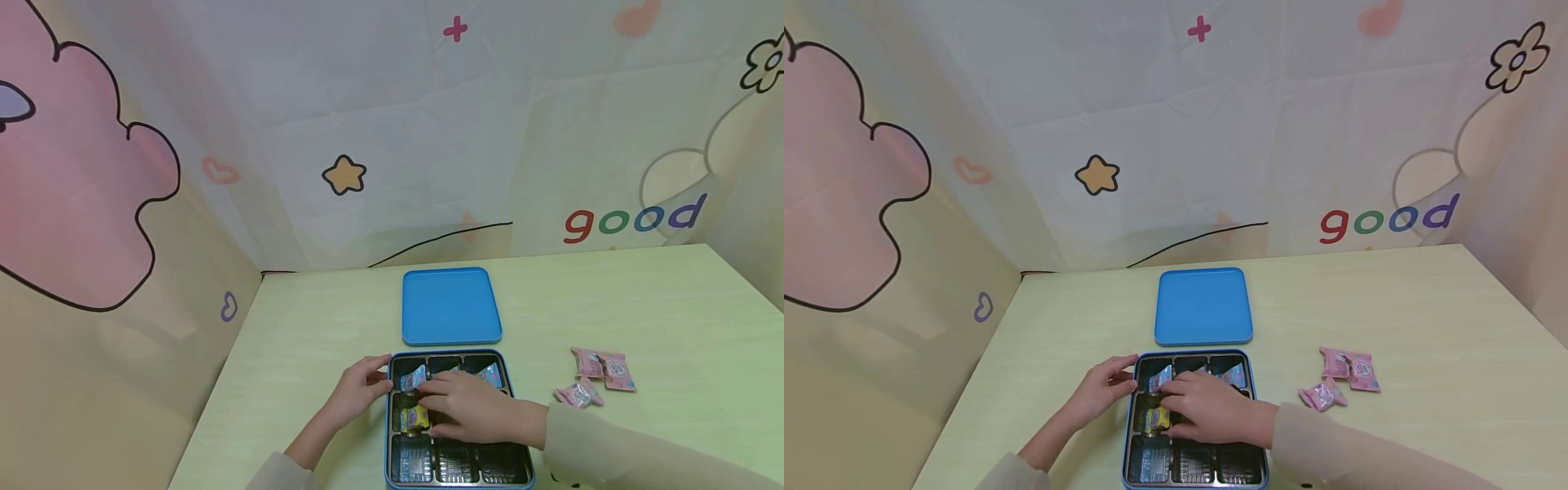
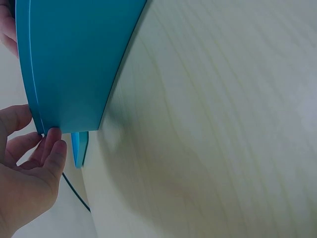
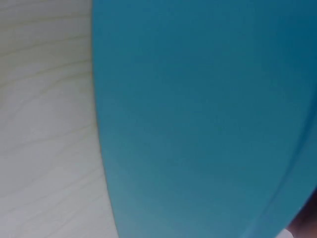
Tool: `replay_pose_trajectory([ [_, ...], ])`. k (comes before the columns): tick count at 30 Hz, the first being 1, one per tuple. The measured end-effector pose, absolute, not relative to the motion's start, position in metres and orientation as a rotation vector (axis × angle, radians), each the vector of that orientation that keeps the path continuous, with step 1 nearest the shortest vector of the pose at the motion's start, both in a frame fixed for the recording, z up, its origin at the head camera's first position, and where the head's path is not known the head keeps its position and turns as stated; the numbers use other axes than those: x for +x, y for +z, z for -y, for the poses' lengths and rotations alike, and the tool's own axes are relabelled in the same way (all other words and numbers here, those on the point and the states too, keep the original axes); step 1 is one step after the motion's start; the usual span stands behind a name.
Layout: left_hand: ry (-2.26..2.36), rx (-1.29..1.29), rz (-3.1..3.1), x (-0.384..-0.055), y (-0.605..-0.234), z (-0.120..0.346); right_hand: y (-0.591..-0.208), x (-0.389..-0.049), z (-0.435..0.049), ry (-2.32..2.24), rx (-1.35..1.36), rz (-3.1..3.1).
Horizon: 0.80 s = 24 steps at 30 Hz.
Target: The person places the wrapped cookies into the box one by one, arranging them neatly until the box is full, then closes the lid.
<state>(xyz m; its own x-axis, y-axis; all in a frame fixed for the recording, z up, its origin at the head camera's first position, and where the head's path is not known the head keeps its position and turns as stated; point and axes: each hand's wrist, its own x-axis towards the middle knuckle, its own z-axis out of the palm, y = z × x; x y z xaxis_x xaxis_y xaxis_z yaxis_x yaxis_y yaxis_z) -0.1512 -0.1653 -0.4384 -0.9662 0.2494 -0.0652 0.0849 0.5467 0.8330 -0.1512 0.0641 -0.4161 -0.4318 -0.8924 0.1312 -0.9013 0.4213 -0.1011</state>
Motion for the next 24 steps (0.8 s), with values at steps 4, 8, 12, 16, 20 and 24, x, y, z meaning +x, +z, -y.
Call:
replay_pose_trajectory([
  [4, 1.392, 0.294, -2.607, -0.151, -0.438, 0.165, -0.414, -0.152, -0.07, 0.233, 1.634, 2.602],
  [8, 1.393, 0.301, -2.613, -0.151, -0.439, 0.165, -0.411, -0.154, -0.078, 0.271, 1.608, 2.616],
  [12, 1.386, 0.284, -2.614, -0.152, -0.44, 0.165, -0.411, -0.156, -0.087, 0.322, 1.561, 2.635],
  [16, 1.385, 0.277, -2.611, -0.152, -0.44, 0.166, -0.413, -0.16, -0.094, 0.352, 1.523, 2.586],
  [20, 1.387, 0.283, -2.61, -0.152, -0.441, 0.165, -0.415, -0.162, -0.101, 0.374, 1.496, 2.576],
  [24, 1.385, 0.285, -2.611, -0.152, -0.44, 0.165, -0.416, -0.164, -0.106, 0.388, 1.467, 2.63],
])
